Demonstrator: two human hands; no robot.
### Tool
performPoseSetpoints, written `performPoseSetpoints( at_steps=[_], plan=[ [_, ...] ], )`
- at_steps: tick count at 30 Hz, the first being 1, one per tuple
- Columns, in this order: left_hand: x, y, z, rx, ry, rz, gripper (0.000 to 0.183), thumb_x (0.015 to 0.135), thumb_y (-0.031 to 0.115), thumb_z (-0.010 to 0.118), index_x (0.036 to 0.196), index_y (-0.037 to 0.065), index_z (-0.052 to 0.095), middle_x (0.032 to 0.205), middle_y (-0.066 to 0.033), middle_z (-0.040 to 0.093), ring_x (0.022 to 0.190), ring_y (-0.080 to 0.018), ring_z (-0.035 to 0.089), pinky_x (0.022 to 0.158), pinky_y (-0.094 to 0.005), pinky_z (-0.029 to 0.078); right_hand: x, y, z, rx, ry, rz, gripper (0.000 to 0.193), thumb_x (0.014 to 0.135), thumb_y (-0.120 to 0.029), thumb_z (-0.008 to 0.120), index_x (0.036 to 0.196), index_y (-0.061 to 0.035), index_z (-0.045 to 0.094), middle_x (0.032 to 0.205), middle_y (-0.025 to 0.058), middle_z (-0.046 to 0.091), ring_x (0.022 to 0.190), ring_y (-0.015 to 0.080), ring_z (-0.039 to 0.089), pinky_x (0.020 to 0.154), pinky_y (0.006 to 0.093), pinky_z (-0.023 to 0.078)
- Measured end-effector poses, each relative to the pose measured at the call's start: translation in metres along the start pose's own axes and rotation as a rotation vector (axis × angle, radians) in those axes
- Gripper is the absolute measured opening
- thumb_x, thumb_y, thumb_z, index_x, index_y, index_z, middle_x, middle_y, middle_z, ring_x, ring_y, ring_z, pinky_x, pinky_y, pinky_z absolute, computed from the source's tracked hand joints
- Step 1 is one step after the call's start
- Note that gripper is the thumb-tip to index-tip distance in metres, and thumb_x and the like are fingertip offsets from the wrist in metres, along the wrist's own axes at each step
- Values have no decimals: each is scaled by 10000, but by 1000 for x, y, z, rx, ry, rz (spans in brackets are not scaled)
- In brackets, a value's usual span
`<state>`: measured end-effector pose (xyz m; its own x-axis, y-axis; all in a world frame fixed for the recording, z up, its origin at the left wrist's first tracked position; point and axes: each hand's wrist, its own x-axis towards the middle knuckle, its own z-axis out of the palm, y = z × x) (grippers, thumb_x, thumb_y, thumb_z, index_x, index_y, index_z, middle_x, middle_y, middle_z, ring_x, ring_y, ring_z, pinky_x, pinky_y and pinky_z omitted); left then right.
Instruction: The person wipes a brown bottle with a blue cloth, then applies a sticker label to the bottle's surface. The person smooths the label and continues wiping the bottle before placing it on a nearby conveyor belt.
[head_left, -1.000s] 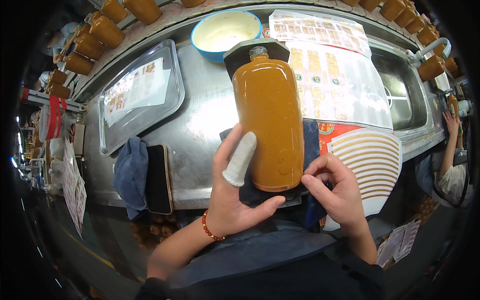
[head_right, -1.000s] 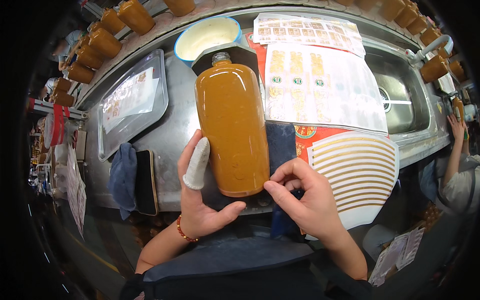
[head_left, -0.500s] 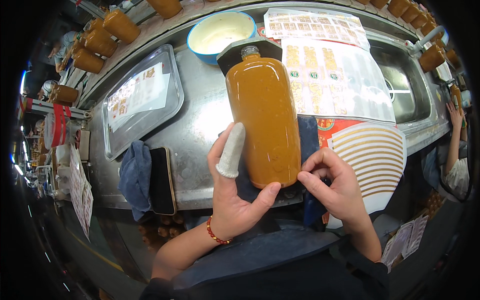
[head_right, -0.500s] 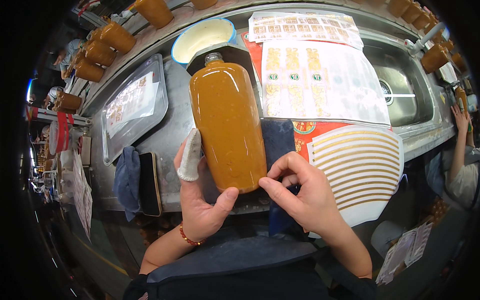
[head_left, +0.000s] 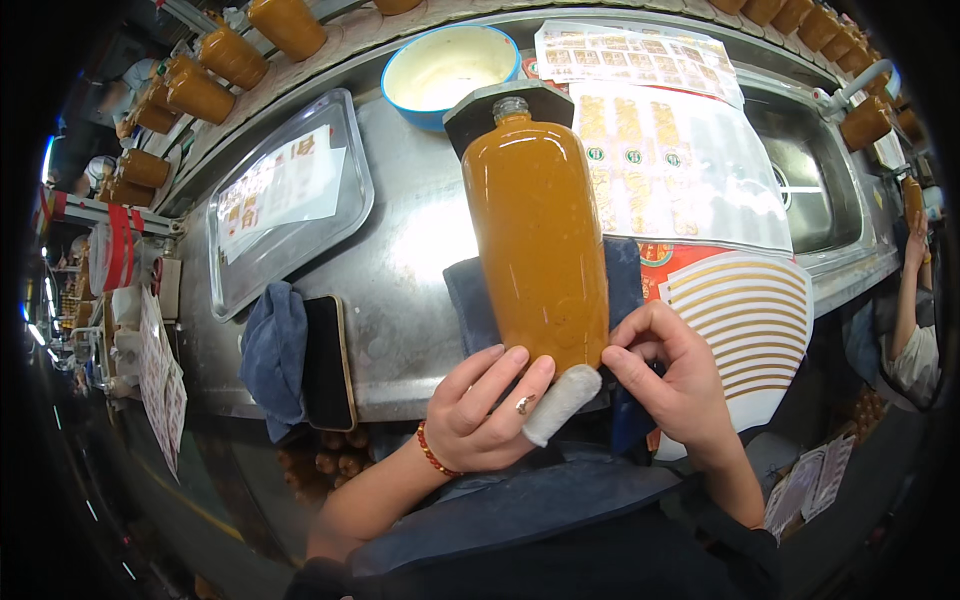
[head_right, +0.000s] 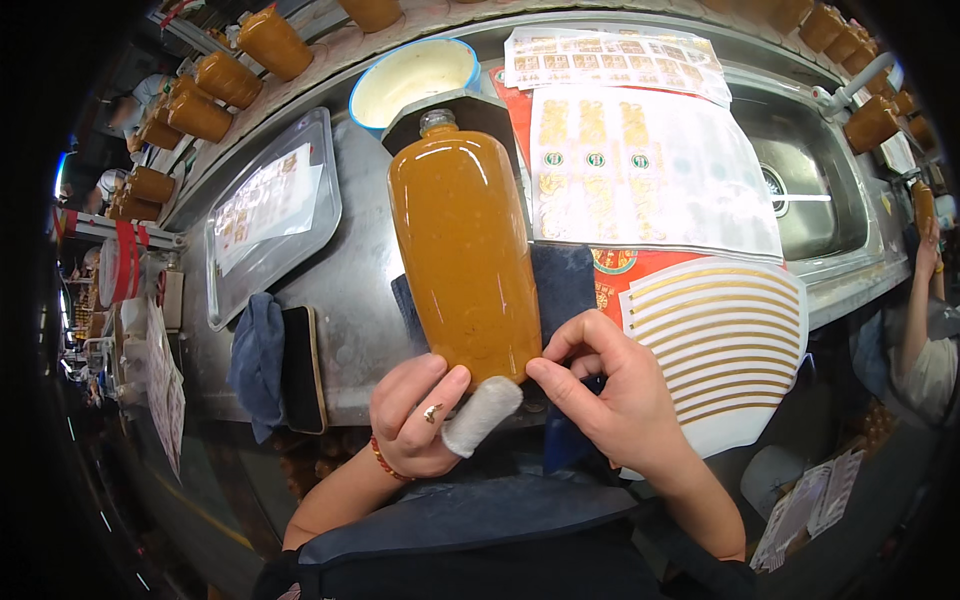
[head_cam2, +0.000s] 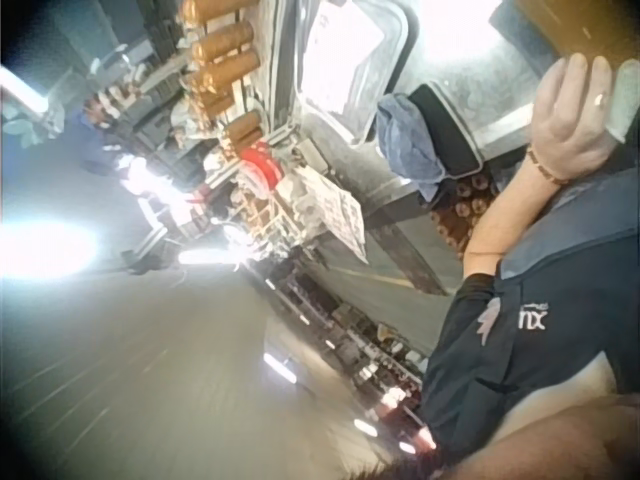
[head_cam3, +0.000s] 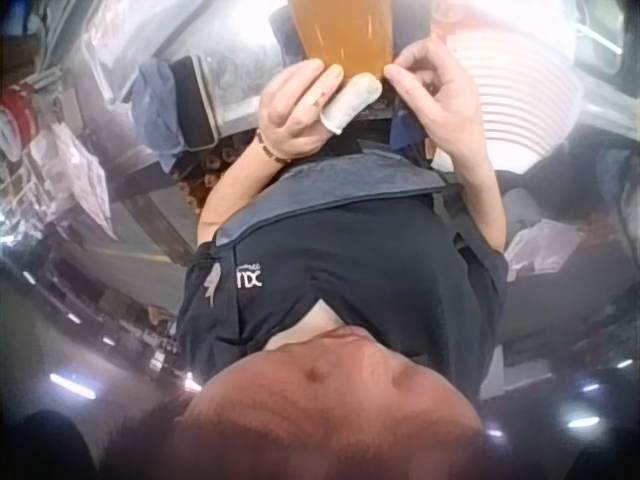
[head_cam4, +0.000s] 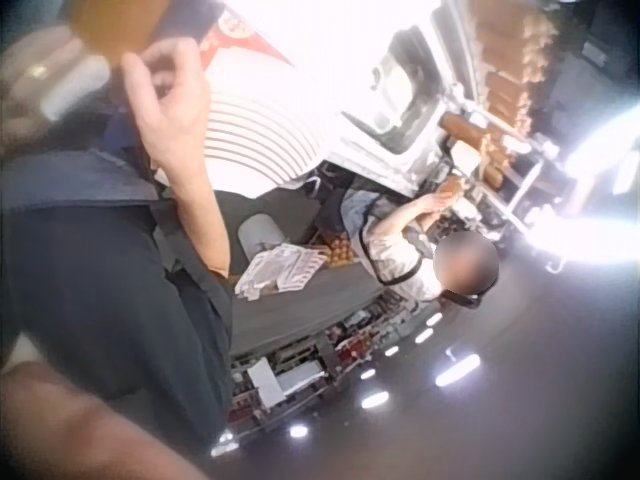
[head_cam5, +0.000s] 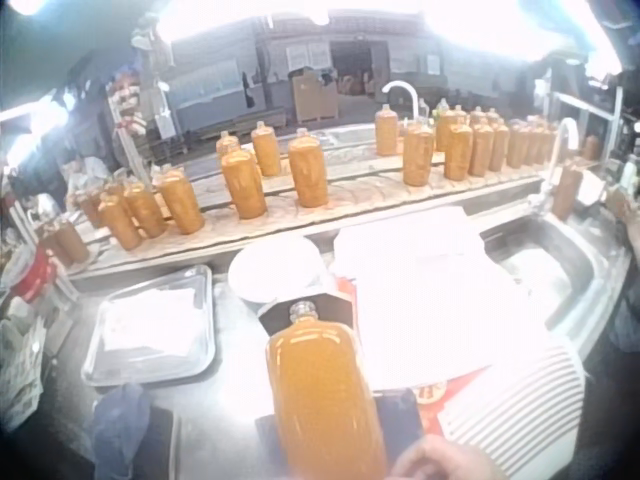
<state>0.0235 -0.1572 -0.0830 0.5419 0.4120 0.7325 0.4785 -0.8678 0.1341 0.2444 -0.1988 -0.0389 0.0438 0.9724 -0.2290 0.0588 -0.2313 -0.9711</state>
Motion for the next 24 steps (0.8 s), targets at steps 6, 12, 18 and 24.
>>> performPoseSetpoints(
  at_steps=[6,12,18,24],
  plan=[
    [-11,-2,0,-37,-8,-37,288,873,176,782,1153,136,733,1344,-32,600,1275,-224,573,977,-374,596,3,2,5,16,-24,30,145,967,-58,724,984,1,592,869,10,625,700,26,573,627,188,440],
    [-25,-9,-18,-169,-84,-82,334,837,148,795,1163,92,748,1367,-82,614,1255,-299,612,976,-432,602,4,2,13,28,-38,40,145,976,-67,718,987,-4,588,860,-4,611,687,12,542,622,185,421],
    [-16,-13,-24,-178,-49,-55,339,810,131,801,1141,81,748,1364,-95,612,1283,-321,590,981,-451,593,8,-1,15,5,-82,81,128,977,-78,721,986,-5,616,851,-14,612,695,11,535,630,187,420],
    [-36,-28,-39,-395,-77,-94,412,768,69,807,1160,-20,718,1383,-152,604,1274,-384,617,966,-452,600,81,-11,-32,16,-212,-45,344,990,-219,723,1213,34,654,1105,104,723,975,121,674,869,271,542]
  ],
)
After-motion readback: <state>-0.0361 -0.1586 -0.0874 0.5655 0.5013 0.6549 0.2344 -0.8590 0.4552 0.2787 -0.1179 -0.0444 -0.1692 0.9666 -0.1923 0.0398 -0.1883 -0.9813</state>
